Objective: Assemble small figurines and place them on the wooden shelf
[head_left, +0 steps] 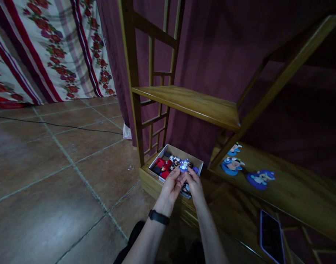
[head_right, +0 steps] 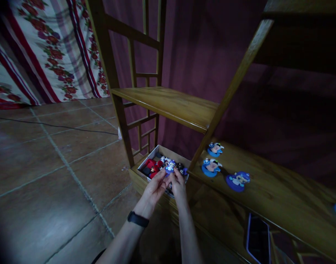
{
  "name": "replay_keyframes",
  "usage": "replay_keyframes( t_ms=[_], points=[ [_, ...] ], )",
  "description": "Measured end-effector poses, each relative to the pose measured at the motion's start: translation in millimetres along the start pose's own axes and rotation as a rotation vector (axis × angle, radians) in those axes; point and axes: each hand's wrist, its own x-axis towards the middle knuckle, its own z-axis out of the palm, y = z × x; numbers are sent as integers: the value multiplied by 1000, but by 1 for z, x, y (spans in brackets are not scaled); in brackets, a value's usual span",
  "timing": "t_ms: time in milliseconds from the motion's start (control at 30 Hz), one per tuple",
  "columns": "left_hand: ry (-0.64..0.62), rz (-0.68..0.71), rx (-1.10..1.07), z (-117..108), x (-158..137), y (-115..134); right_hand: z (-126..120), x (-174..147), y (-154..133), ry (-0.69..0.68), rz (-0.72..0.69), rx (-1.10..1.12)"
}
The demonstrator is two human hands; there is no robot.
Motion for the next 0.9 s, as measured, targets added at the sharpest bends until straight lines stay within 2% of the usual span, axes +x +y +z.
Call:
replay_keyframes(
  t_ms=[633,900],
  points=[
    [-53,17,38,3,-2,3,2,-3,-8,-64,-10,53],
    [-65,19,70,4,-3,4,2,-4,-8,-40,15,47]
  ],
)
